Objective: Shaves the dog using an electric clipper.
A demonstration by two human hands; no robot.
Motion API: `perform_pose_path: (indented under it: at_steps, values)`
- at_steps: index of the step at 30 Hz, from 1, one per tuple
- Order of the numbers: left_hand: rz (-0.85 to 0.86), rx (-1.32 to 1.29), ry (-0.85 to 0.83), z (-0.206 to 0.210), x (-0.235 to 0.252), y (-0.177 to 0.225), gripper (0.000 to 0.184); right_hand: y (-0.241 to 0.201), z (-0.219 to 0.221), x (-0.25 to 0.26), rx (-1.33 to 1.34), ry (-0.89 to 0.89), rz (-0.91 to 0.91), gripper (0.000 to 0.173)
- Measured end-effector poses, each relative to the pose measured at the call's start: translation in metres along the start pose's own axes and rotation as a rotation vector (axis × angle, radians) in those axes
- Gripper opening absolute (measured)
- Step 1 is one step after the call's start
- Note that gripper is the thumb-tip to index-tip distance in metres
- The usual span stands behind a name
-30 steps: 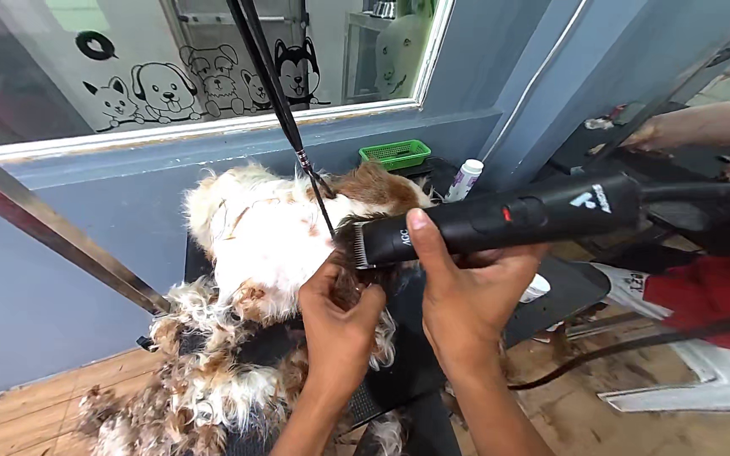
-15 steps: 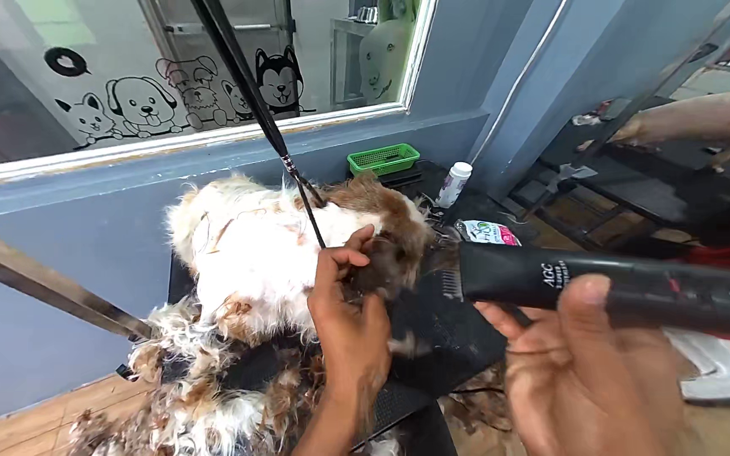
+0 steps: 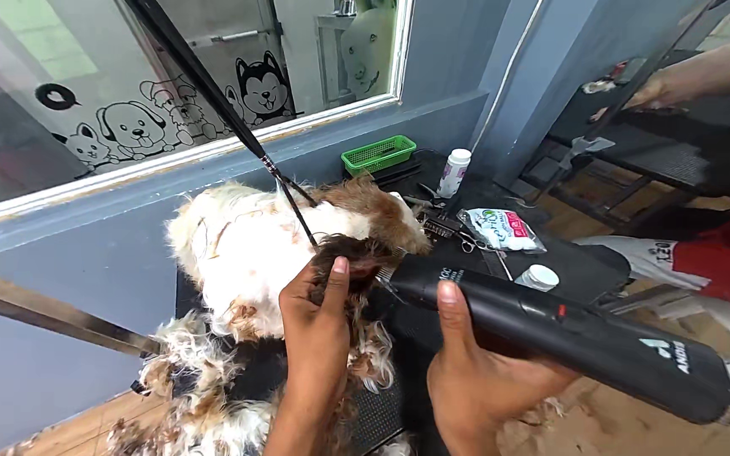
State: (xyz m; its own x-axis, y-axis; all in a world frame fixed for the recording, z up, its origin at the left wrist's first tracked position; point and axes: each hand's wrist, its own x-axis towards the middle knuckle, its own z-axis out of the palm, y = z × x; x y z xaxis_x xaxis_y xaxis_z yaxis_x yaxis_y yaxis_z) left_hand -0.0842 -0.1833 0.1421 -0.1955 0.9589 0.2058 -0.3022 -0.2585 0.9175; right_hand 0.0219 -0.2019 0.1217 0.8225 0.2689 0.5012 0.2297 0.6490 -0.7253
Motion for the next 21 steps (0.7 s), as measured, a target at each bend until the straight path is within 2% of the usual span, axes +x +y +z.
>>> perform_pose_path:
  at_steps: [5,8,13,15,18,21]
  values:
    - [0.070,0.030,-0.037,0.000,-0.004,0.001,0.023,0.000,0.019,-0.006,0.015,0.019,-0.075,0.082]
    - [0.114,0.055,-0.055,-0.005,-0.003,-0.001,0.025,-0.004,0.031,-0.002,0.057,-0.052,-0.060,0.077]
    - [0.124,0.069,-0.062,-0.007,-0.003,-0.002,0.023,-0.017,0.055,0.011,0.351,-0.293,0.281,0.054]
    - [0.106,0.052,-0.054,-0.006,-0.002,-0.003,0.024,-0.020,0.053,0.014,0.403,-0.277,0.291,0.050]
    - [0.061,0.018,-0.045,-0.007,0.003,-0.007,0.024,-0.018,0.030,0.010,0.279,-0.101,0.104,0.061]
    - [0.066,0.049,-0.052,-0.006,0.008,-0.011,0.024,-0.011,0.016,0.003,0.077,0.006,0.073,0.078]
